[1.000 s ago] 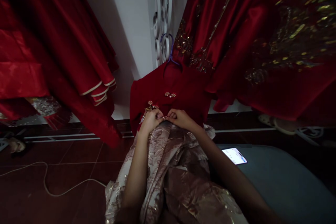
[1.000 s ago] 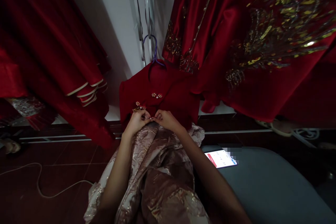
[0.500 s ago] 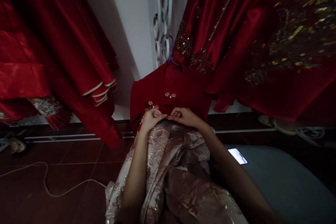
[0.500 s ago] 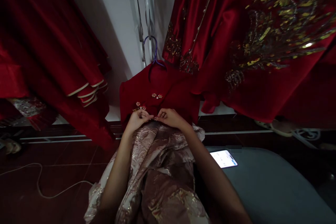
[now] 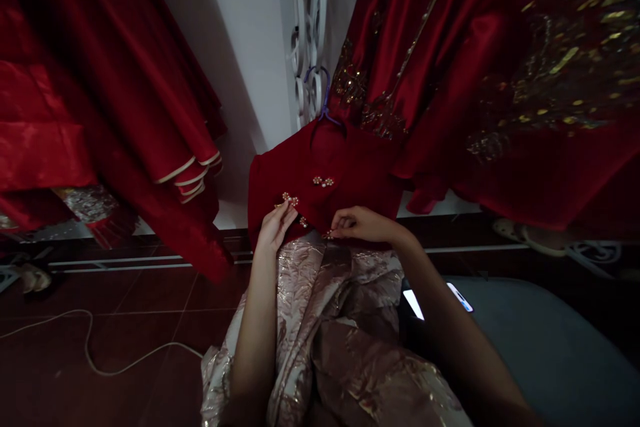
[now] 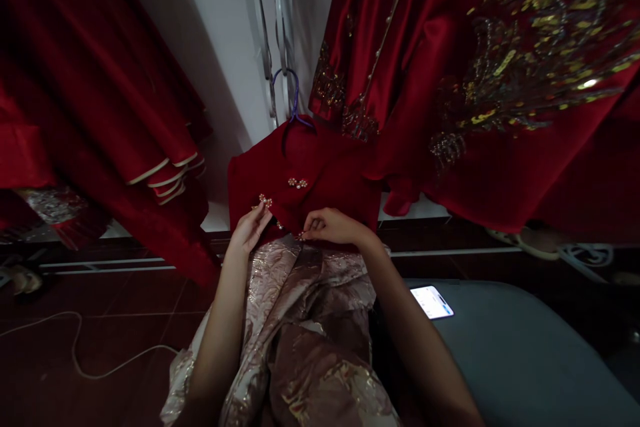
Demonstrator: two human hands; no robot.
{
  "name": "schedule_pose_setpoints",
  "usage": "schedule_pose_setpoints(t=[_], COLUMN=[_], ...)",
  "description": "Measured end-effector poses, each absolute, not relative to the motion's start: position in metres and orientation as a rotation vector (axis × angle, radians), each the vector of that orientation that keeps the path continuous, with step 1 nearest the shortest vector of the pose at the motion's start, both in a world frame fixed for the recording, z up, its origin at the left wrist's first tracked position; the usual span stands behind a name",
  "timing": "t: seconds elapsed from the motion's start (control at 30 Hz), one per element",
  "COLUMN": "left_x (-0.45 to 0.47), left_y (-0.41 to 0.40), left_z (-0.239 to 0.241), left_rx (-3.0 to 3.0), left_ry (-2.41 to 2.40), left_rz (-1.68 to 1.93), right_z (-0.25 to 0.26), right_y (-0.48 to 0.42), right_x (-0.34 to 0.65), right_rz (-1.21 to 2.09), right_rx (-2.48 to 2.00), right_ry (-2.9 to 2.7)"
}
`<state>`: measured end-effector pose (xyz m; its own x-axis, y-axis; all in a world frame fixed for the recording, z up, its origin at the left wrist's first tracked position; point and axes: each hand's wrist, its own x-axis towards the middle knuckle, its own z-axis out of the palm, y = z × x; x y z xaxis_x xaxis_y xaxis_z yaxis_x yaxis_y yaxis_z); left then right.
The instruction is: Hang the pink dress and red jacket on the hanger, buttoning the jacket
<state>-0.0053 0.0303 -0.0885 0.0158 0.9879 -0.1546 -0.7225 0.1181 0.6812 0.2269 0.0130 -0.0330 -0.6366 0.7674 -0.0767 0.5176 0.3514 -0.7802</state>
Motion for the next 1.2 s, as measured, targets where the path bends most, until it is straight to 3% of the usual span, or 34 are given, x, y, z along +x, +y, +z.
schedule_pose_setpoints(t=[0.97, 1.2], left_x=[0.011, 0.022], left_y=[0.033, 0.029], left_z=[-0.095, -0.069], left_rx=[0.599, 0.907], left_ry=[1.011, 0.949], left_rz=[1.630, 1.385], right_z=[-0.026, -0.022], right_y=[0.005, 0.006], right_x=[0.224, 0.243], right_rz=[1.167, 1.353], right_rx=[-1.200, -1.270], right_ry=[-2.396, -2.444])
